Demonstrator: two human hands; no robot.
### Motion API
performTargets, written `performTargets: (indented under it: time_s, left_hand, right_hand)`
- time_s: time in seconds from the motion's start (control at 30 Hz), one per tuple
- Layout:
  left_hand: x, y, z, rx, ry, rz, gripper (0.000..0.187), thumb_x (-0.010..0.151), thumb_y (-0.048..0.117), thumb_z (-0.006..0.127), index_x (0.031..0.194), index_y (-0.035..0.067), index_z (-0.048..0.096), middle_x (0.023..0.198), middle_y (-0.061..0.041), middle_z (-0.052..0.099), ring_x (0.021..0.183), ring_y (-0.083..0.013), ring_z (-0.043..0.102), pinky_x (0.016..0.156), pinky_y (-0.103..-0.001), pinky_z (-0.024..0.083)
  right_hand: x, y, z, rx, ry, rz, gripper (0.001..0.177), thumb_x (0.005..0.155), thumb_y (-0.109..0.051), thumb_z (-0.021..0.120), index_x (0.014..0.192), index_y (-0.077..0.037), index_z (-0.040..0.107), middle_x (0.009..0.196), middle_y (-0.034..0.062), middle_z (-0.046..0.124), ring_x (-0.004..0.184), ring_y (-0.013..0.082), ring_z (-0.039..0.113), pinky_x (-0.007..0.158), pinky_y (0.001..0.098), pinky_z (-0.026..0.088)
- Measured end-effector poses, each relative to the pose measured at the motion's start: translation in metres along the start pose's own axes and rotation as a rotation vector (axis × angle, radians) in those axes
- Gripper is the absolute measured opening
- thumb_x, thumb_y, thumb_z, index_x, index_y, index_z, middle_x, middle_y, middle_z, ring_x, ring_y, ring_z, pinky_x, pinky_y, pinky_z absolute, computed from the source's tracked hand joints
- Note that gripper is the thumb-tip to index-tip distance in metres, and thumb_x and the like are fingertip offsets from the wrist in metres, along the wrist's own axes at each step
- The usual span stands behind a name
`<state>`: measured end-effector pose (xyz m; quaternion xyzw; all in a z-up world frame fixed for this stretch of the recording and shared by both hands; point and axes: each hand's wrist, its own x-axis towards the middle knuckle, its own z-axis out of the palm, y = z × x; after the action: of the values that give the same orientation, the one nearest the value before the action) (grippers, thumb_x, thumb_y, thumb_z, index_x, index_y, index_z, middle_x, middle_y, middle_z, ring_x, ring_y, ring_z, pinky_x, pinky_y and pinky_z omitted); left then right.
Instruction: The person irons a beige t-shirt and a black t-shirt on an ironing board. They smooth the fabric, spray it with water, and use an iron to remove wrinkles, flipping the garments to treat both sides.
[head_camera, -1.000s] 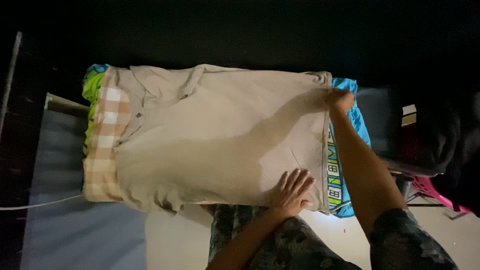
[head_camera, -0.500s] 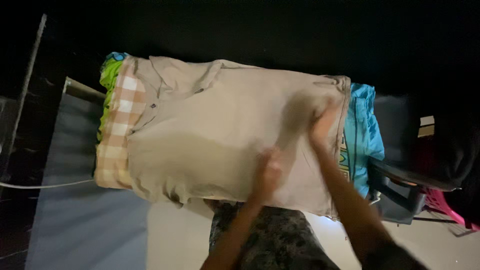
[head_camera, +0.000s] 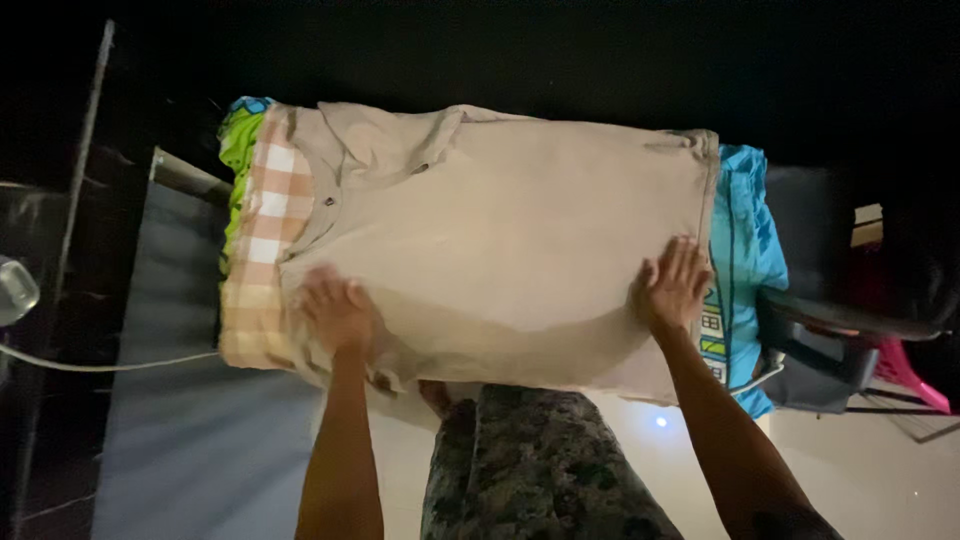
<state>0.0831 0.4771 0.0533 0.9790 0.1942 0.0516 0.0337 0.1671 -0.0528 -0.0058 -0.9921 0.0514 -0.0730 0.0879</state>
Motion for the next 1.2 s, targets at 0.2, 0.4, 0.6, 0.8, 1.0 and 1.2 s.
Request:
performTargets:
  time_s: [0.2,0.4,0.6,0.8,1.0,1.2]
  left_hand:
    - [-0.043,0.103,0.011,-0.391,0.018,0.402,0.056,0.102,0.027,0.056,0.153,0.006,0.044,0.159,-0.022,0.04,0.147,-0.042,0.034,0.12,-0.057,0.024]
    - [-0.045,0.012,-0.001,-0.265,-0.045,0.371,0.062,0.099,0.026,0.063,0.154,0.005,0.044,0.155,-0.025,0.042,0.143,-0.044,0.037,0.117,-0.058,0.028]
    - [-0.037,-0.137,-0.012,-0.397,0.203,-0.049,0.068,0.096,0.026,0.07,0.155,0.004,0.044,0.152,-0.028,0.043,0.14,-0.0461,0.04,0.114,-0.058,0.033]
    - [-0.062,-0.16,0.042,-0.73,-0.021,-0.33,0.053,0.077,0.025,0.09,0.111,-0.002,0.061,0.099,-0.019,0.066,0.092,-0.0335,0.063,0.088,-0.046,0.049]
    - [-0.051,-0.2,0.064,-0.677,-0.083,-0.239,0.032,0.095,0.024,0.084,0.104,-0.001,0.065,0.097,-0.017,0.067,0.091,-0.0323,0.062,0.083,-0.044,0.05]
    - [0.003,-0.209,-0.099,-0.692,0.878,-0.248,0.069,0.102,0.027,0.086,0.148,0.004,0.042,0.15,-0.02,0.048,0.143,-0.036,0.049,0.122,-0.049,0.041]
  right_hand:
    - [-0.09,-0.133,0.025,0.333,-0.19,-0.191,0.069,0.107,-0.049,0.032,0.164,-0.011,0.021,0.171,0.0142,0.022,0.158,0.0352,0.016,0.127,0.0542,0.007]
    - [-0.121,-0.111,-0.033,-0.009,-0.297,-0.084,0.072,0.104,-0.05,0.031,0.165,-0.013,0.017,0.171,0.0125,0.021,0.16,0.0305,0.017,0.13,0.0495,0.009]
    - [-0.127,-0.041,-0.047,-0.186,-0.118,0.134,0.076,0.106,-0.056,0.043,0.159,-0.005,0.023,0.161,0.0315,0.025,0.151,0.0484,0.023,0.116,0.067,0.014]
    - [-0.167,-0.238,-0.033,0.36,-0.481,-0.636,0.062,0.108,-0.047,0.036,0.165,-0.027,0.024,0.176,0.0029,0.019,0.162,0.0319,0.013,0.131,0.0547,0.007]
    - [-0.2,-0.279,-0.067,-0.162,-0.565,-0.856,0.071,0.103,-0.054,0.034,0.163,-0.026,0.011,0.171,0.0043,0.006,0.155,0.0324,0.002,0.123,0.0535,0.002]
    - [-0.215,-0.272,-0.062,0.176,-0.541,-0.806,0.067,0.102,-0.053,0.035,0.16,-0.022,0.024,0.167,0.0046,0.025,0.156,0.0274,0.022,0.127,0.0509,0.01]
